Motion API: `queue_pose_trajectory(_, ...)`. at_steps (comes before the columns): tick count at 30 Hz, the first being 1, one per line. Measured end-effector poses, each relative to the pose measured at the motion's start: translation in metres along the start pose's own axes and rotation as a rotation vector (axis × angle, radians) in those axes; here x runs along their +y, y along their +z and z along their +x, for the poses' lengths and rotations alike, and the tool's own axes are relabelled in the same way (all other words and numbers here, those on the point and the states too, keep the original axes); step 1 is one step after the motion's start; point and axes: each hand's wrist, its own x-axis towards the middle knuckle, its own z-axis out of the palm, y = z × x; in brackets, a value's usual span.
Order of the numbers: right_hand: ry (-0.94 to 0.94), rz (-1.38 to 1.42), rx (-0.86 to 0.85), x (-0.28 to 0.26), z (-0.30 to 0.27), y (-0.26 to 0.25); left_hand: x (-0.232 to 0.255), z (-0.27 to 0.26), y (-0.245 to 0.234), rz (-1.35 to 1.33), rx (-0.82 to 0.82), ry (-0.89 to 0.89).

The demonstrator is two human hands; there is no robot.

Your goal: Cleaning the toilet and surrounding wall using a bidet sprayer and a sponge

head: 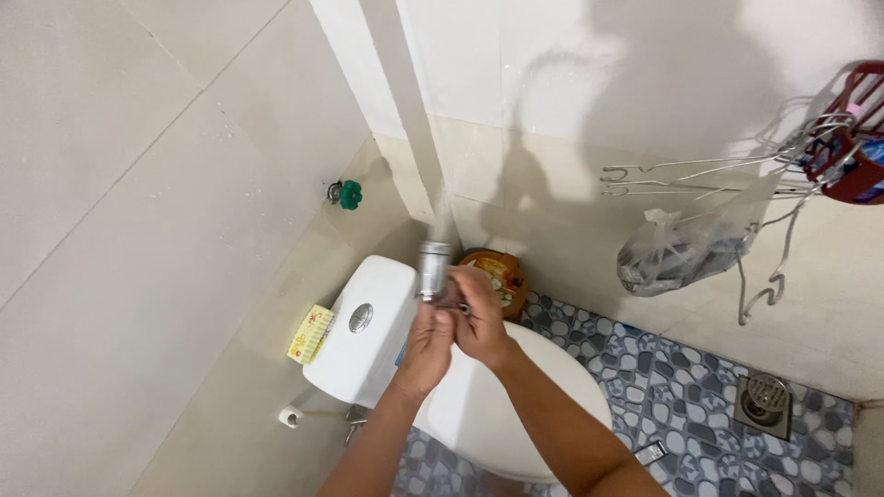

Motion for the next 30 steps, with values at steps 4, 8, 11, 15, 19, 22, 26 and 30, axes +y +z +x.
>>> queue_pose_trajectory(4, -0.158, 0.198, -0.033, 0.005, 0.031, 0.020, 0.005, -0.008, -0.008, 0.100, 0.115, 0.045)
queue_pose_trajectory(8, -0.199, 0.150, 0.038, 0.016, 0.019, 0.024, 0.025, -0.007, -0.010, 0.113, 0.071, 0.083)
queue_pose_trajectory(11, -0.169, 0.061, 0.117, 0.015, 0.008, 0.015, 0.028, 0.002, -0.014, 0.115, -0.018, 0.110)
queue_pose_trajectory(15, -0.105, 0.007, 0.252, 0.018, -0.023, 0.008, 0.057, 0.000, 0.000, 0.099, -0.120, 0.156)
queue_pose_trajectory(19, -0.023, -0.002, 0.281, 0.017, -0.047, -0.001, 0.071, 0.001, 0.016, 0.095, -0.173, 0.170)
queue_pose_trajectory(22, 0.165, 0.077, 0.344, 0.003, -0.062, -0.003, 0.072, 0.000, 0.029, 0.130, -0.202, 0.116)
queue_pose_trajectory(26, 0.543, 0.204, 0.367, -0.011, -0.090, -0.007, 0.096, -0.002, 0.040, 0.302, -0.260, -0.221)
queue_pose_trajectory(30, 0.860, 0.310, 0.346, -0.033, -0.079, -0.008, 0.091, -0.004, 0.043, 0.407, -0.312, -0.421)
